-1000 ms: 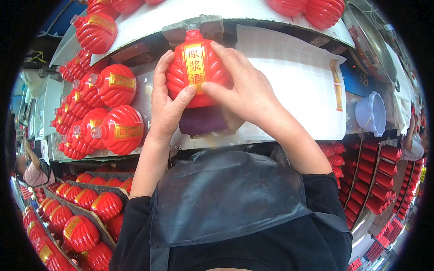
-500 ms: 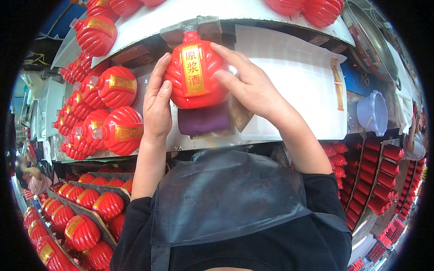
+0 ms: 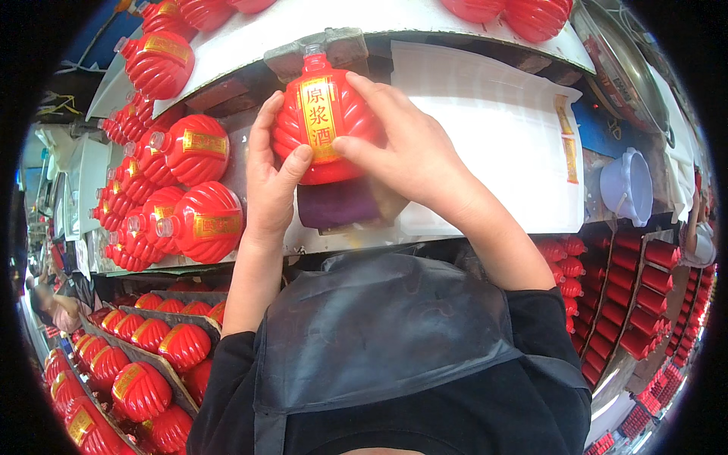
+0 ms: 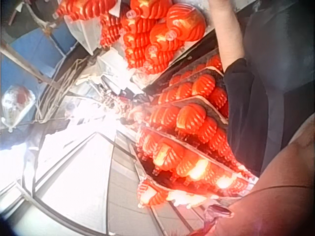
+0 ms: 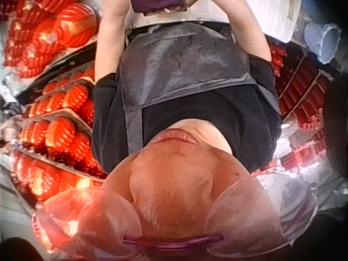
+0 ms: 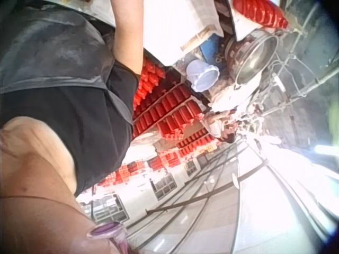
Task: The person repeatedly picks up red plastic bottles, applies a gold label to each bottle's body, smooths the label, and places the labeled bottle into a metal bowl. The process is repeated for multiple bottles throughout the clip.
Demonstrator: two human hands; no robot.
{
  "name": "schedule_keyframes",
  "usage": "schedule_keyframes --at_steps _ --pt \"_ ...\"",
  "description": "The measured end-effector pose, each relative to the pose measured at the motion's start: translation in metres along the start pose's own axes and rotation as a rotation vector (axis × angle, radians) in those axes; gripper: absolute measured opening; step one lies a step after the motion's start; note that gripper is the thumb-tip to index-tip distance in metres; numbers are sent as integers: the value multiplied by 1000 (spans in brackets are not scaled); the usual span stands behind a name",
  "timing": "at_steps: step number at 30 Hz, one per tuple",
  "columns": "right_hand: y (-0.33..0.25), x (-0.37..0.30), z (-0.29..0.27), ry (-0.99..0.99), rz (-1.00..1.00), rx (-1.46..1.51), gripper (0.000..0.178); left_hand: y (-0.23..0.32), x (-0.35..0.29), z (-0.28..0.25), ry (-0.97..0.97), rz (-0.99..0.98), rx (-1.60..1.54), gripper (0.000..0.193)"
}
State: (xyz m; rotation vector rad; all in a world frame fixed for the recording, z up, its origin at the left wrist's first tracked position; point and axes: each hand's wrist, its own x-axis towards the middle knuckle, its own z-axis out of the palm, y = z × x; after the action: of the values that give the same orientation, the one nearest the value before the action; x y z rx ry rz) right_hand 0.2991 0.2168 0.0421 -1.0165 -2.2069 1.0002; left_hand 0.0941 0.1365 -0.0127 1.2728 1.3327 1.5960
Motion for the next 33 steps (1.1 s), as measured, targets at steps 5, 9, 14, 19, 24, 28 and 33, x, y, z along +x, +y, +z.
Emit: schedule_keyframes --at_steps 5,9,14,19,24,28,33 --pt "-1 0 2 2 5 -21 78 1 0 3 20 -15 25 80" --pt "-1 3 1 57 -11 -30 77 6 2 1 -1 11 108 79" --pt "-2 11 -11 74 -59 -17 63 13 16 -7 -69 141 280 76" --pt "-1 21 -10 52 -156 -80 52 21 34 -11 -194 235 568 72" --pt "-3 23 -6 40 -162 -130 51 26 36 -8 -220 240 661 69" --pt "-5 25 -6 50 -164 -135 50 25 38 -7 -214 225 642 68" --pt "0 23 -4 60 -172 -152 51 26 38 -6 -216 221 649 68"
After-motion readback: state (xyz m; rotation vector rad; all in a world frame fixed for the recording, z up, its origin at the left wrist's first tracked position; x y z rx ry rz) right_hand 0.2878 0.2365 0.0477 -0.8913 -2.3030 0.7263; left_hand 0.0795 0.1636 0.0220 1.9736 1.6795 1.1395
